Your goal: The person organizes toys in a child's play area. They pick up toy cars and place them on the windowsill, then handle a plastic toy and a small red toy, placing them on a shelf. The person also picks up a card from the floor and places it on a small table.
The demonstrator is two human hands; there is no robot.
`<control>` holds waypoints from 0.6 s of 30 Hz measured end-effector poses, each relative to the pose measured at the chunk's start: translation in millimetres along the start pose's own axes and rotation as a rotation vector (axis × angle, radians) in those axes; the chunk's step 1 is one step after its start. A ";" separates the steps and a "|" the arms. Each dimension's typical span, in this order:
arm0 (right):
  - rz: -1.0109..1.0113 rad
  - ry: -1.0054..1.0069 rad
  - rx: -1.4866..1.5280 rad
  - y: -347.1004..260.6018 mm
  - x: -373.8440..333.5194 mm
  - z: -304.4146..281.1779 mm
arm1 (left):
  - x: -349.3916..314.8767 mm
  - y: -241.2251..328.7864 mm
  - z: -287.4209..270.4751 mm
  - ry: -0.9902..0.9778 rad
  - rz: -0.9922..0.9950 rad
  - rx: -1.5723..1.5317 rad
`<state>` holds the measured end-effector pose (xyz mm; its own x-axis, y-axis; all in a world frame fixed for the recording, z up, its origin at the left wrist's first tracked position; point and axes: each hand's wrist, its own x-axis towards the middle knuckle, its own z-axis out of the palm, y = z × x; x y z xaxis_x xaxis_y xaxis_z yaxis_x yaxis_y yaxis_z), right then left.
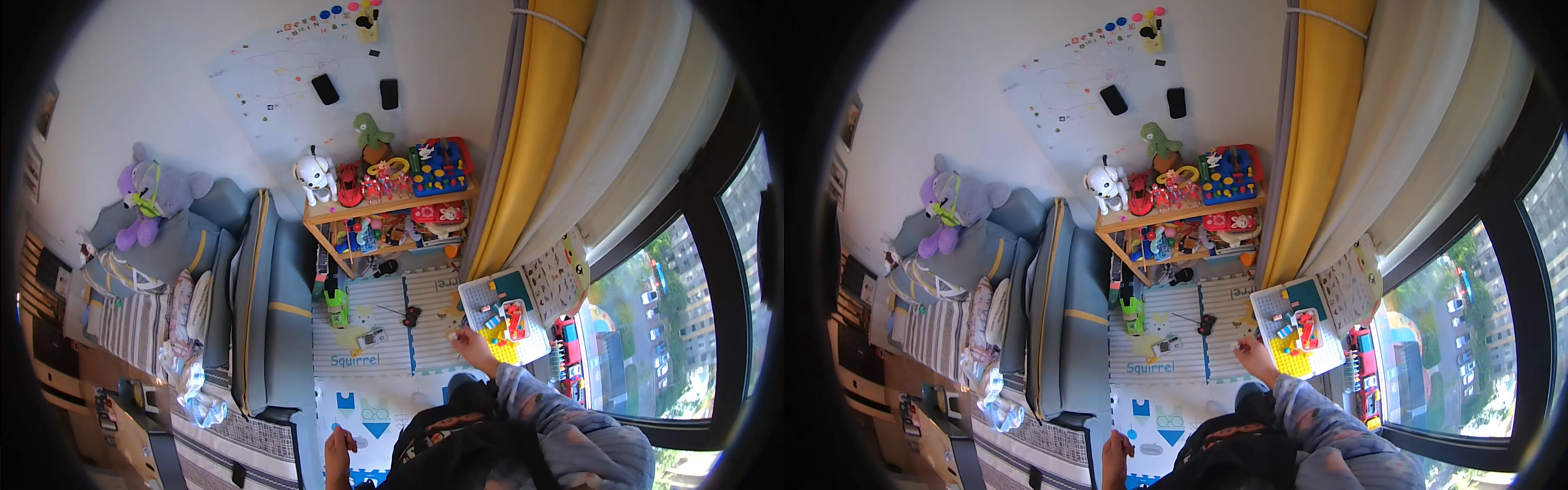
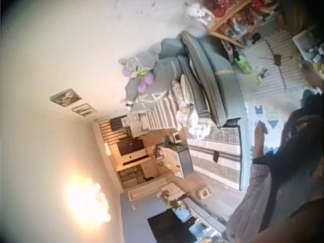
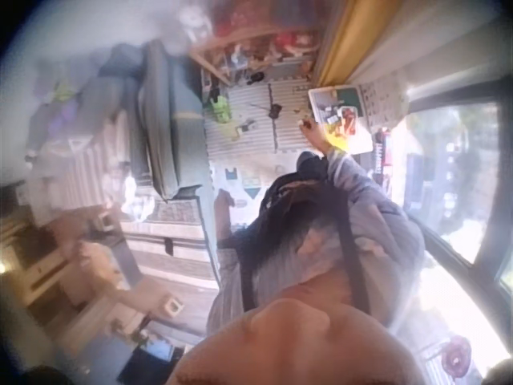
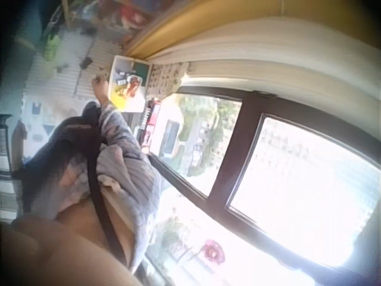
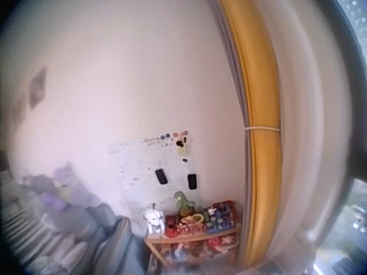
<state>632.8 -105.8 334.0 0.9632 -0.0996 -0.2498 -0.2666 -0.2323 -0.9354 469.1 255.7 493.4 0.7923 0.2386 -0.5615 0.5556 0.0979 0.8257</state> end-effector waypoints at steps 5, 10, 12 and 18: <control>-0.095 0.436 -0.299 -9.1 61.8 -26.4 | 38.3 59.4 14.2 -0.121 0.053 -0.019; -0.031 0.468 -0.146 -51.0 182.7 -58.4 | 68.6 83.5 -4.4 -0.128 0.190 0.429; -0.118 0.505 -0.098 -75.5 250.8 -65.1 | 86.3 87.3 -20.1 -0.077 0.184 0.739; -0.289 0.537 -0.312 -117.8 442.7 -76.1 | 100.1 74.5 -46.8 0.177 -0.130 0.858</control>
<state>1087.9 -196.2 352.6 0.8678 -0.4388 0.2333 -0.0763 -0.5815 -0.8099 578.0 332.1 501.4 0.6988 0.4292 -0.5723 0.6923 -0.6070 0.3901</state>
